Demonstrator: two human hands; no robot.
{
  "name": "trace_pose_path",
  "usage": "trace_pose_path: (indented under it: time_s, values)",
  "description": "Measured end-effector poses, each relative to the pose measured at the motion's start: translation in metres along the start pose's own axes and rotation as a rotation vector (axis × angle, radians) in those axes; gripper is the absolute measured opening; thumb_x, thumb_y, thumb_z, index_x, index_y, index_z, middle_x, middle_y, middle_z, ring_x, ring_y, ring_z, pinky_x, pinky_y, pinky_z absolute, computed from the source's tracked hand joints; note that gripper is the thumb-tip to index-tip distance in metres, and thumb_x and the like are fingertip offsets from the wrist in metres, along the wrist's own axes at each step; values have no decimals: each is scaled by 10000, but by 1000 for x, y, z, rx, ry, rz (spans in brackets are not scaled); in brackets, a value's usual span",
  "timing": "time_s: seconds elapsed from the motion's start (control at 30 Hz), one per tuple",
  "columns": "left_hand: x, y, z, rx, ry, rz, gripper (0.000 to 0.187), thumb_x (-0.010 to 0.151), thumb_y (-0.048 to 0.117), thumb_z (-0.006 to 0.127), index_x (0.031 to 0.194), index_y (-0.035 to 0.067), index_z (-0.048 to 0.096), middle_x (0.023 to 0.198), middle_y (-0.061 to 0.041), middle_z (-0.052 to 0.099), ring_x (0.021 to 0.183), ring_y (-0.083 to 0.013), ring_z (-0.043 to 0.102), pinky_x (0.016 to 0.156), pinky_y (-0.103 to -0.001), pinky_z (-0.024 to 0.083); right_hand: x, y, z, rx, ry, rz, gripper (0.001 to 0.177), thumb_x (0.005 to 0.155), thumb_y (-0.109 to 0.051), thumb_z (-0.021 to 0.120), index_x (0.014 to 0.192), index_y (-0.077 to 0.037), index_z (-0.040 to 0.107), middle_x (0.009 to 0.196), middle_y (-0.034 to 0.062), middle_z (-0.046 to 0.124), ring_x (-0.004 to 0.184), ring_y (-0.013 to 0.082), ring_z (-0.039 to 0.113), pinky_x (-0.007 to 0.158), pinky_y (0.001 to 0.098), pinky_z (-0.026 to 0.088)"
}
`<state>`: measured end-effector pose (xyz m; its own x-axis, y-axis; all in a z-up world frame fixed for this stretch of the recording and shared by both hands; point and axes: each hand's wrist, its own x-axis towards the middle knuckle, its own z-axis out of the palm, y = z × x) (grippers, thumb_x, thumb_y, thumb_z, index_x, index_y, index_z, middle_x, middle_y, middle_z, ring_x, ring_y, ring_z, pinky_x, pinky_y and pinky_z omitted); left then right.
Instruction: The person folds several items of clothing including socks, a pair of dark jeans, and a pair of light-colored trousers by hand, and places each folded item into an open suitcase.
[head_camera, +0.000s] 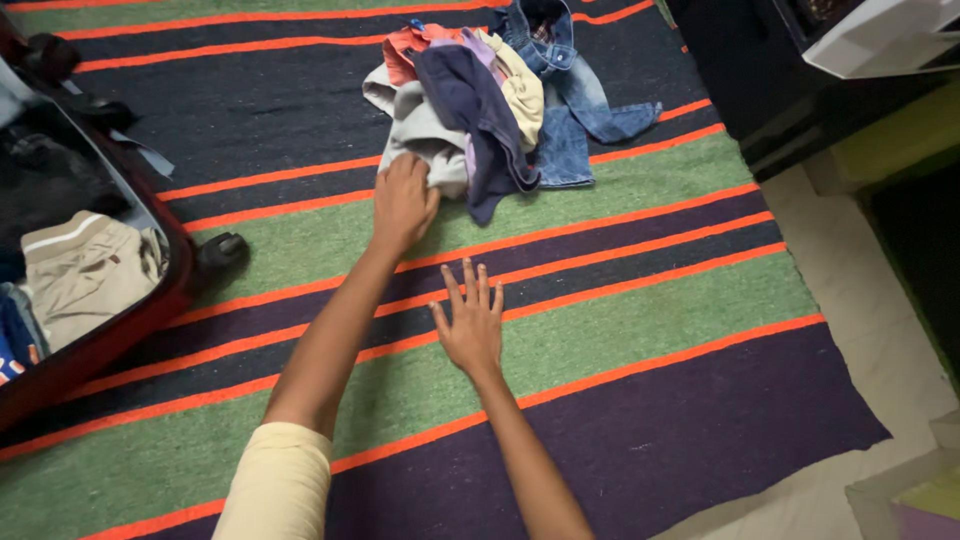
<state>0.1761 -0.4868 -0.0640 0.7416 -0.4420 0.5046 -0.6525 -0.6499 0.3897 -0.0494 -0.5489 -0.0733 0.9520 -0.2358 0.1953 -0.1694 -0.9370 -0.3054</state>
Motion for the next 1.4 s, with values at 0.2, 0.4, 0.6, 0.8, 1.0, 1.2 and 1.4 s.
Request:
trace_pose_path:
  time_s: [0.2, 0.4, 0.6, 0.8, 1.0, 1.2, 1.4]
  values:
    - [-57, -30, -43, -272, -96, 14, 398, 834, 252, 627, 1110, -30, 680, 1147, -222, 664, 1096, -403, 624, 967, -495, 479, 1, 1, 3, 31, -3, 7, 620, 1013, -487, 513, 1554, -196, 428, 1648, 165, 311, 1518, 397, 258, 1200, 619, 170]
    - [-126, -45, -96, -392, -138, -64, 427, 820, 227, 606, 1142, -40, 690, 1148, -238, 685, 1105, -423, 628, 1005, -495, 476, 1, 1, 6, 22, 9, 23, 623, 986, -491, 556, 1519, -184, 460, 1640, 147, 331, 1523, 369, 268, 1208, 597, 173]
    - [-210, -61, -103, -493, -106, -213, 422, 838, 215, 573, 1153, -44, 679, 1145, -244, 681, 1099, -406, 622, 994, -465, 459, -1, 2, 6, 62, 38, 19, 617, 968, -452, 589, 1524, -207, 481, 1631, 142, 359, 1521, 355, 280, 1209, 588, 178]
    - [-323, -125, -48, -597, 106, -693, 436, 1016, 347, 505, 1173, -32, 653, 1247, -230, 613, 1207, -335, 550, 1074, -404, 410, -2, 10, 19, 67, 30, 39, 608, 971, -457, 595, 1504, -177, 510, 1554, 193, 433, 1508, 360, 307, 1218, 581, 171]
    - [-286, -98, -165, -199, 94, -627, 421, 969, 246, 506, 1289, -11, 604, 1300, -193, 607, 1221, -335, 537, 1058, -454, 384, -8, -1, 3, 436, 176, 198, 481, 979, -365, 564, 1351, -61, 596, 1452, 156, 580, 1440, 331, 497, 1246, 492, 381]
    - [-201, -25, -205, 177, 45, -334, 479, 903, 136, 522, 1372, 88, 603, 1327, -117, 622, 1325, -287, 550, 1153, -505, 367, 16, -67, -12, 312, 326, -95, 512, 963, -282, 718, 1420, -105, 569, 1554, 231, 431, 1458, 454, 357, 1160, 618, 307]
    - [-180, 21, -150, 178, -240, -308, 798, 828, 600, 651, 1420, 82, 518, 1404, -217, 528, 1188, -403, 518, 990, -575, 378, 75, -79, 13, 34, 169, 35, 674, 838, -221, 772, 1467, -317, 550, 1605, 324, 269, 1368, 472, 367, 1003, 602, 391]
